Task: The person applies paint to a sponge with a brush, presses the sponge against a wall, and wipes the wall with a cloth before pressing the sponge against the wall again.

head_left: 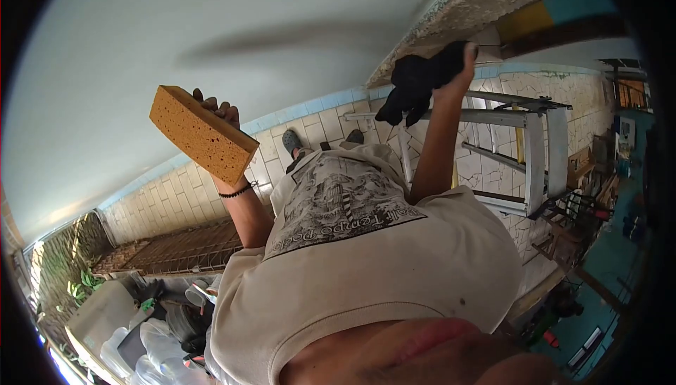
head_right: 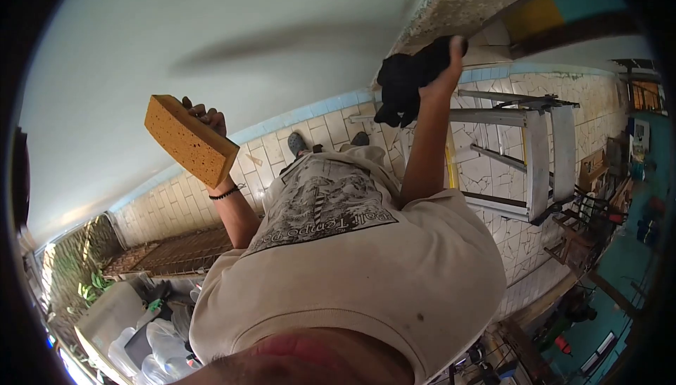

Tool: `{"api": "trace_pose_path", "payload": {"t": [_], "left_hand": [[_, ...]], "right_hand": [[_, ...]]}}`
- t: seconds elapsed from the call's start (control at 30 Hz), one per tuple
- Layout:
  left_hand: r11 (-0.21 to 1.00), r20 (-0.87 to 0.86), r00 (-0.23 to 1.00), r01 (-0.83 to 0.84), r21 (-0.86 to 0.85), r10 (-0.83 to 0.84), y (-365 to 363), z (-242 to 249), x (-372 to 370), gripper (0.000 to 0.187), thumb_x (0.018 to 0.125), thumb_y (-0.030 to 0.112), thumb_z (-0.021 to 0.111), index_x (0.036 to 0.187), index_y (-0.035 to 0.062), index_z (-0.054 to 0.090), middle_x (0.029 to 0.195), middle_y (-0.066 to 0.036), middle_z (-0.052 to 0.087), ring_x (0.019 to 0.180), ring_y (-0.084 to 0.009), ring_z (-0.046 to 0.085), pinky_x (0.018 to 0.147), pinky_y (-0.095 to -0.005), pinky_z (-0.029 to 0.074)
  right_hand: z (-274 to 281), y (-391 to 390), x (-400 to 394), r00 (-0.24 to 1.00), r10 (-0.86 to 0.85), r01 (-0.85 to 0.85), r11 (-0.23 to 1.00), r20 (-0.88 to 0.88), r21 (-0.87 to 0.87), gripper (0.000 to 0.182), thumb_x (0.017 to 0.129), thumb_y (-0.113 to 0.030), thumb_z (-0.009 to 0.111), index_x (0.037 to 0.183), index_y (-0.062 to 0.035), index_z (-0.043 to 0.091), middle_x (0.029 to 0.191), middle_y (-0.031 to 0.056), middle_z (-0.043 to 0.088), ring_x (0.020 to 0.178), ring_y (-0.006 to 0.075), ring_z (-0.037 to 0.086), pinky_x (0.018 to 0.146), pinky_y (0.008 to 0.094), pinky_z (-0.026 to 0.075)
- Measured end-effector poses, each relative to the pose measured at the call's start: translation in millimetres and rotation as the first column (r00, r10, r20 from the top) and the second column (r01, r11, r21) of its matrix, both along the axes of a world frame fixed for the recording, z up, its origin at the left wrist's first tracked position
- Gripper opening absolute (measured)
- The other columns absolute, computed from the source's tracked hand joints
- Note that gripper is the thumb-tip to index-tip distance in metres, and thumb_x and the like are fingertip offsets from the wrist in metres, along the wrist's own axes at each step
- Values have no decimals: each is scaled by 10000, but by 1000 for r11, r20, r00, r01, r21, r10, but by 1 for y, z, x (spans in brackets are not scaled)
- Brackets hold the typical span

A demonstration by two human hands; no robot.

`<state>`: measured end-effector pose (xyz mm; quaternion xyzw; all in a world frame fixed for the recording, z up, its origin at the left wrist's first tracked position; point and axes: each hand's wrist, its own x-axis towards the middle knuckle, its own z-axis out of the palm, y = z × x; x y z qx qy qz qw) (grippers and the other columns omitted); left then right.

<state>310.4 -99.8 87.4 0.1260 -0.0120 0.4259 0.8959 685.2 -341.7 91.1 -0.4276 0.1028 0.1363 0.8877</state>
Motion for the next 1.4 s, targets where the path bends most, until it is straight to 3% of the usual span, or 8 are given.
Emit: {"api": "trace_pose_path", "payload": {"t": [0.17,0.5,0.67,0.73,0.83,0.9,1.2,1.4], "left_hand": [[1000,-24,1000,1,5,-1,-1,5,3,457,1042,245,612,1428,17,524,1111,-138,704,888,-250,638,827,-325,517],[995,-145,985,-90,39,95,5,2,5,461,1042,284,593,1438,54,536,1068,-105,705,807,-185,605,761,-303,486],[984,-175,972,-170,-53,159,5,7,9,513,1013,372,554,1381,16,543,979,-118,672,749,-239,572,707,-375,486],[985,-157,974,-171,-37,164,4,8,11,513,1013,366,548,1380,7,542,987,-125,678,755,-252,592,709,-380,493],[982,-157,972,-184,-37,176,0,17,11,509,1014,364,536,1374,5,544,997,-127,682,759,-266,606,701,-390,496],[981,-159,971,-188,-41,179,-3,18,14,506,1018,368,526,1370,6,546,996,-127,683,755,-268,605,694,-390,495],[973,-203,957,-223,-55,208,-12,23,30,504,1022,381,492,1358,11,558,970,-129,688,723,-291,622,653,-410,492],[979,-185,964,-199,-35,189,-15,22,45,507,1019,378,491,1364,13,561,983,-131,691,737,-292,633,673,-417,510]], "right_hand": [[-25,9,9,986,44,-7,976,162,-217,443,882,-122,778,1267,49,640,1180,112,687,1005,253,673,904,375,547],[-45,15,26,917,117,-4,958,381,-286,472,989,-343,701,1319,-10,646,1288,105,636,1195,210,552,1069,354,406],[-45,20,15,870,293,-107,897,396,-428,493,1006,-407,665,1251,21,670,1170,80,681,1053,198,610,946,335,477],[-49,28,20,926,173,-13,902,336,-431,481,1009,-444,644,1168,8,686,1037,70,689,905,191,627,828,328,503],[-54,21,32,971,213,-206,976,105,-72,458,1007,-483,622,1031,-31,689,859,63,662,709,188,608,669,328,503],[-44,13,30,934,347,-358,905,88,231,372,983,-443,658,904,-80,664,714,62,608,569,192,566,568,341,478],[-68,20,46,874,235,-73,929,426,-362,360,962,-348,704,855,-4,698,781,69,653,635,166,600,589,323,468],[-39,16,28,772,445,-206,851,453,-484,452,1021,-392,612,803,2,661,691,72,633,571,164,587,557,329,462]]}}
